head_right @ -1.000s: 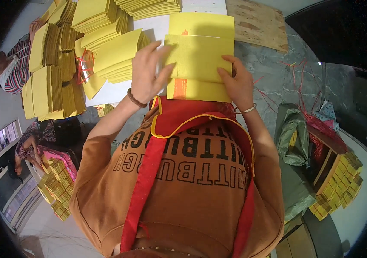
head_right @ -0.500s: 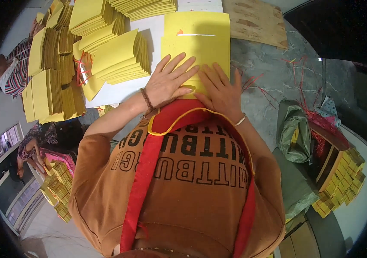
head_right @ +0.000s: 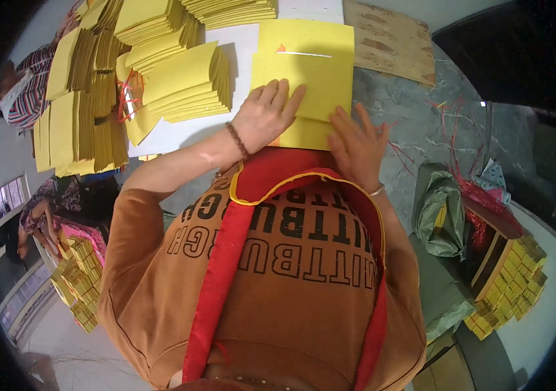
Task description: Folding sheets of yellow joss paper with silver leaf inserts and stacking them into bundles.
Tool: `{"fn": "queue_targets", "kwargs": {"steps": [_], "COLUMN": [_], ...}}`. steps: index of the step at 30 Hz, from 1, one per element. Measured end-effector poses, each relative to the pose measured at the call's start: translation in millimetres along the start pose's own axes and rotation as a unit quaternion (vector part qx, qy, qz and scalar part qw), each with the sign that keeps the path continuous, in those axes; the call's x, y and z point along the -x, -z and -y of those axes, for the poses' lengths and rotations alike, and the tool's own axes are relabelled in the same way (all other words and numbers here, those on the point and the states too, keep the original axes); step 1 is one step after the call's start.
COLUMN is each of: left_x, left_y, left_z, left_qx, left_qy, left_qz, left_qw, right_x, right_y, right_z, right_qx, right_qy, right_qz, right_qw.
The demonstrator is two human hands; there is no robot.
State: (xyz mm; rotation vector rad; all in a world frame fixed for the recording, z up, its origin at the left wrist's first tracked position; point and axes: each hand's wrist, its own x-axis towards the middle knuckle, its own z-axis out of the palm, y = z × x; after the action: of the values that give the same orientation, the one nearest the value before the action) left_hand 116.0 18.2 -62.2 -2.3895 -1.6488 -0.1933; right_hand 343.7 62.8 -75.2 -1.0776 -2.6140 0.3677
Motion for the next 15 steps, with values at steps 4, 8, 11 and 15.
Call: {"fn": "queue_targets", "kwargs": {"steps": [4, 8, 11, 15], "left_x": [-4.6, 15.4, 53.1, 98.8], "left_y": [17.5, 69.0, 57.0, 32.4], "left_z": [21.5, 64.2, 111.7, 146.8], "left_qx": [0.13, 0.174, 0.052, -0.007], "left_qy": [0.039, 0.075, 0.121, 0.188], "left_qz": [-0.018, -0.182, -0.197, -0.083], "left_qw": [0.991, 0.965, 0.971, 0.979], "right_x": [-24.7, -31.7, -30.0, -32.9], "right_y": [17.8, 19.9, 13.6, 11.8], "right_z": [0.0, 2.1, 2.6, -1.2], "right_qx": [-0.311, -0.404, -0.407, -0.381], "right_qy": [-0.109, -0.139, -0.155, -0.137], "right_qz": [-0.086, -0.124, -0.1, -0.116], "right_qw": [0.94, 0.896, 0.895, 0.907]}}
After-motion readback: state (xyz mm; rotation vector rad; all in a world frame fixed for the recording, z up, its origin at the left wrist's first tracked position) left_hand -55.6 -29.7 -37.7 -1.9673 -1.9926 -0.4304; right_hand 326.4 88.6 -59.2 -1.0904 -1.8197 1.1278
